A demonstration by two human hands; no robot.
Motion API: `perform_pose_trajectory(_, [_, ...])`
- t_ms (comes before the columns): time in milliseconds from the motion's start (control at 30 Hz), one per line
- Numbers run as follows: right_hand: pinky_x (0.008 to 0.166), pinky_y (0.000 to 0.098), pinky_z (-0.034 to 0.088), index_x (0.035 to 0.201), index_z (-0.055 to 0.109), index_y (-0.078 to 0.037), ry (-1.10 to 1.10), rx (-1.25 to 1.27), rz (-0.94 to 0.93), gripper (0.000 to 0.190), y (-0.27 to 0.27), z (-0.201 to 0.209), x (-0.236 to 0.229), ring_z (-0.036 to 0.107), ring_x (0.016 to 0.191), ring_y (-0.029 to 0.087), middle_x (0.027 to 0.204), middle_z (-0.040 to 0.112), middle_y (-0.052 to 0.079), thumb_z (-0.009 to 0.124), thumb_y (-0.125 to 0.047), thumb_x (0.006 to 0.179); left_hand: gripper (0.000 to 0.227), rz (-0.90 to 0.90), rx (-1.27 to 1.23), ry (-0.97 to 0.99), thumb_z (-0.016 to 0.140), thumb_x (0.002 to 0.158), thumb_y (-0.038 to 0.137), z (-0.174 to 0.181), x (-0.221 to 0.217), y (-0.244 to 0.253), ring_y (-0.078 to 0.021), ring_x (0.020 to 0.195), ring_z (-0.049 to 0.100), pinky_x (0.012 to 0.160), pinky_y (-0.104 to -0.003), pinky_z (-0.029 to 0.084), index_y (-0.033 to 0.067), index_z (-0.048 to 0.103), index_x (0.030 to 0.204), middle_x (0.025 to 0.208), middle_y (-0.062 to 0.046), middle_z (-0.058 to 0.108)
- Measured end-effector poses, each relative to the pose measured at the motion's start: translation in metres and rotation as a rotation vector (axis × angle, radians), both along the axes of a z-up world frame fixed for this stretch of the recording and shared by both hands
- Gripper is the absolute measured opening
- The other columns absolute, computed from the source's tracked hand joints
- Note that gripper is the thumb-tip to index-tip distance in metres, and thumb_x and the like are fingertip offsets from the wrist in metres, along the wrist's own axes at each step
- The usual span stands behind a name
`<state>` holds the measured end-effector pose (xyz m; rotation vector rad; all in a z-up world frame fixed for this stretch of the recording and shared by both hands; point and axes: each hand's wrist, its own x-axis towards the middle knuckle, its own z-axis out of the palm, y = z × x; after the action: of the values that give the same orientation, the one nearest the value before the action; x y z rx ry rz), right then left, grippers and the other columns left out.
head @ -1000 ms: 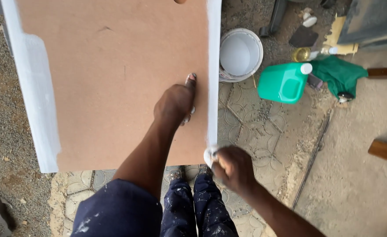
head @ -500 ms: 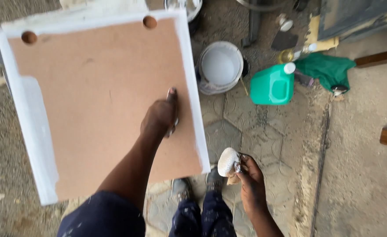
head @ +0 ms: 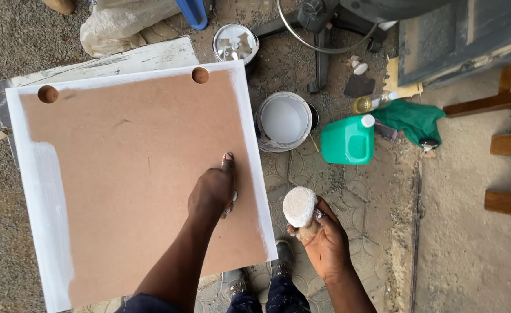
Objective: The person paints the edges of a rectangular wooden board with white paint using a round sponge. They repeatedly dip the sponge into a bucket of paint and apply it to the board's perimeter, working around pre-drilled holes.
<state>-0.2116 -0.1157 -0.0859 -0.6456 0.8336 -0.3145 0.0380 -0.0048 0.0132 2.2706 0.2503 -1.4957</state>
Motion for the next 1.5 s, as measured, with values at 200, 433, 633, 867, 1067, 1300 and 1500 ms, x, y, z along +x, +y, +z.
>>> perform_pose_trajectory(200, [0.077, 0.0401, 0.049, 0.135, 0.057, -0.004, 0.143, -0.106, -0.005, 0.043, -0.029, -0.004, 0.044, 0.062, 0.113, 0.026, 0.131, 0.065, 0.015, 0.053, -0.008, 0.092, 0.085, 0.021, 0.005, 0.035, 0.011, 0.103, 0.065, 0.002, 0.004, 0.001, -0.0302, 0.054, 0.065, 0.072, -0.042, 0.050, 0.0055, 0.061, 0.070, 0.064, -0.011, 0.069])
perform_pose_trajectory(433, [0.098, 0.0503, 0.048, 0.143, 0.055, -0.002, 0.631, -0.560, 0.415, 0.056, -0.092, -0.014, 0.123, 0.059, 0.123, 0.035, 0.136, 0.060, 0.027, 0.072, -0.023, 0.094, 0.083, 0.133, -0.028, 0.028, 0.029, 0.100, 0.069, -0.013, -0.006, 0.002, -0.0357, 0.075, 0.076, 0.083, -0.045, 0.053, 0.0048, 0.079, 0.081, 0.065, -0.015, 0.073])
perform_pose_trajectory(633, [0.077, 0.0328, 0.052, 0.107, 0.077, -0.010, 0.631, -1.127, 0.828, 0.026, -0.163, -0.121, 0.190, 0.069, 0.096, 0.017, 0.100, 0.077, 0.006, 0.068, -0.026, 0.087, 0.011, 0.198, -0.557, -0.195, 0.056, 0.088, 0.020, -0.098, -0.134, -0.077, -0.0153, 0.052, 0.058, 0.051, -0.034, 0.044, 0.0087, 0.057, 0.088, 0.064, -0.002, 0.066])
perform_pose_trajectory(867, [0.069, 0.0510, 0.048, 0.090, 0.071, -0.014, 0.838, -1.413, 1.308, 0.019, -0.194, -0.233, 0.258, 0.067, 0.087, 0.044, 0.093, 0.073, 0.017, 0.060, -0.027, 0.083, 0.034, 0.662, -0.395, 0.041, 0.059, 0.091, 0.042, -0.141, -0.154, -0.146, -0.0190, 0.098, 0.067, 0.092, -0.034, 0.049, 0.0267, 0.066, 0.121, 0.118, 0.004, 0.070])
perform_pose_trajectory(1067, [0.074, 0.0535, 0.052, 0.098, 0.078, -0.014, 0.829, -1.525, 1.407, 0.027, -0.206, -0.278, 0.259, 0.069, 0.091, 0.047, 0.097, 0.075, 0.020, 0.056, -0.027, 0.089, 0.040, 0.630, -0.251, 0.188, 0.055, 0.092, 0.048, -0.135, -0.127, -0.140, -0.0170, 0.103, 0.070, 0.090, -0.039, 0.050, 0.0316, 0.061, 0.128, 0.125, 0.008, 0.067])
perform_pose_trajectory(1300, [0.064, 0.0538, 0.044, 0.071, 0.063, -0.003, 0.691, -1.452, 1.323, 0.044, -0.199, -0.229, 0.261, 0.060, 0.073, 0.051, 0.077, 0.063, 0.028, 0.054, -0.046, 0.077, 0.037, 0.642, -0.241, 0.109, 0.057, 0.091, 0.045, -0.147, -0.145, -0.146, -0.0224, 0.120, 0.064, 0.097, -0.042, 0.049, 0.0295, 0.063, 0.124, 0.129, 0.003, 0.067])
perform_pose_trajectory(1500, [0.045, 0.0395, 0.018, 0.060, 0.038, -0.012, 0.723, -0.673, 1.202, 0.023, -0.220, -0.239, 0.256, 0.027, 0.048, 0.019, 0.051, 0.032, 0.008, 0.054, -0.021, 0.075, 0.054, 0.812, -0.319, 0.024, 0.057, 0.092, 0.046, -0.154, -0.139, -0.150, -0.0219, 0.122, 0.064, 0.102, -0.039, 0.049, 0.0210, 0.058, 0.140, 0.137, -0.002, 0.064])
